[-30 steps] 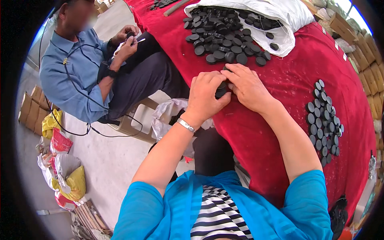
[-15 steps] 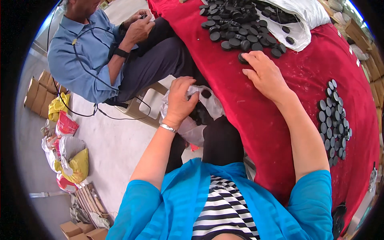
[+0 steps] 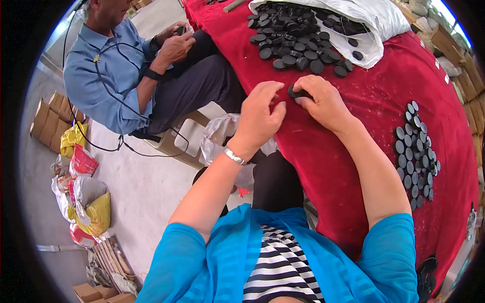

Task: Assembling small black plastic circular parts by pairing them together.

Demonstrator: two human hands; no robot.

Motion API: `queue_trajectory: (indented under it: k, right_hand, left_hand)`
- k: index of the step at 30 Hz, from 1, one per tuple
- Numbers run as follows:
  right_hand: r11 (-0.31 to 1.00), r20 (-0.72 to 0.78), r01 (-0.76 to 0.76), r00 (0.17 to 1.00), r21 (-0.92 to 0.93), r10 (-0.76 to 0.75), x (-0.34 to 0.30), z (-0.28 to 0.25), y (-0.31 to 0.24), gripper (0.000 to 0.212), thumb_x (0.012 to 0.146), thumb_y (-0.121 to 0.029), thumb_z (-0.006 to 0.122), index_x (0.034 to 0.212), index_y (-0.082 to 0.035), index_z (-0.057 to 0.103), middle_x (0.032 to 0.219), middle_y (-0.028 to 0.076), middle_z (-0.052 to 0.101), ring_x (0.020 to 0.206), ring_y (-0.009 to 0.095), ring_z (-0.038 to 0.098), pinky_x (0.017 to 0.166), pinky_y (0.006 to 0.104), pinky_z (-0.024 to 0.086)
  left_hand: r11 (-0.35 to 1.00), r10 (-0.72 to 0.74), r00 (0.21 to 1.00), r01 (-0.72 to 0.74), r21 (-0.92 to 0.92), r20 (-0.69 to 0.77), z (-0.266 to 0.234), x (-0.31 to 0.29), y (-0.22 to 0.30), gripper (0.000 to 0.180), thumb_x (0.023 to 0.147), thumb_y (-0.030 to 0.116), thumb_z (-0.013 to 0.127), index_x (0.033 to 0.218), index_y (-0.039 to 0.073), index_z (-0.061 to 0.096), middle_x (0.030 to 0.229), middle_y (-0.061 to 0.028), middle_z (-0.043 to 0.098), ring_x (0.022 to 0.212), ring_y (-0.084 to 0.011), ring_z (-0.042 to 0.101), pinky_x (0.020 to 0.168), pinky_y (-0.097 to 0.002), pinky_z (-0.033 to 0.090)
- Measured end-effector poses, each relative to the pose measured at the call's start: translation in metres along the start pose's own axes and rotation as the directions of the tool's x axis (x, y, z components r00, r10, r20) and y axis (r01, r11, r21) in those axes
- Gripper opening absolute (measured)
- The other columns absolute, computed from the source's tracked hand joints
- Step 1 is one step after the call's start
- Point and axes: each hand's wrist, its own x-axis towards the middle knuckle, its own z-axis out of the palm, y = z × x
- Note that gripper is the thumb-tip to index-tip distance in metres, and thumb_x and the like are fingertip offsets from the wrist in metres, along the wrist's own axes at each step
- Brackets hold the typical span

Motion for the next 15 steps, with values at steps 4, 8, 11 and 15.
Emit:
queue_trajectory:
  k: [4,8,11,15]
  right_hand:
    - [0.961,0.006,-0.155,0.987,0.227,0.158,0.002,0.001,-0.007,0.025,0.078,-0.006,0.061,0.103,-0.002,0.059,0.095,0.015,0.061,0.088,0.033,0.06,0.077,0.0381,0.049]
    - [0.899,-0.023,-0.218,0.969,0.379,0.245,0.0,-0.001,0.003,0.026,0.081,-0.006,0.06,0.107,-0.001,0.058,0.094,0.017,0.064,0.086,0.031,0.064,0.077,0.036,0.05]
    - [0.944,-0.008,-0.149,0.987,0.293,0.159,-0.002,0.0,0.002,0.027,0.084,-0.006,0.058,0.11,-0.001,0.058,0.096,0.017,0.066,0.09,0.027,0.066,0.079,0.0344,0.05]
    - [0.835,-0.051,-0.184,0.968,0.519,0.244,-0.002,0.003,-0.001,0.026,0.087,-0.004,0.056,0.113,0.0,0.059,0.092,0.011,0.067,0.085,0.018,0.065,0.075,0.0306,0.05]
  left_hand:
    - [0.991,0.005,0.995,-0.019,0.132,0.104,0.012,0.013,-0.015,0.037,0.073,0.003,0.065,0.11,0.0,0.06,0.094,-0.0154,0.061,0.074,-0.0247,0.062,0.069,-0.033,0.05]
    - [0.977,-0.012,0.986,-0.023,0.21,0.164,0.019,0.023,-0.015,0.037,0.072,0.009,0.068,0.107,0.001,0.06,0.093,-0.0154,0.061,0.078,-0.0293,0.061,0.071,-0.0365,0.05]
    - [0.96,0.023,0.988,-0.065,0.274,0.152,0.02,0.019,-0.005,0.037,0.072,0.013,0.069,0.107,0.002,0.06,0.092,-0.0147,0.06,0.081,-0.0318,0.061,0.072,-0.0382,0.049]
    - [0.941,0.022,0.99,-0.067,0.333,0.139,0.019,0.017,0.004,0.038,0.072,0.014,0.069,0.107,0.004,0.059,0.092,-0.0159,0.06,0.082,-0.0341,0.06,0.073,-0.0399,0.049]
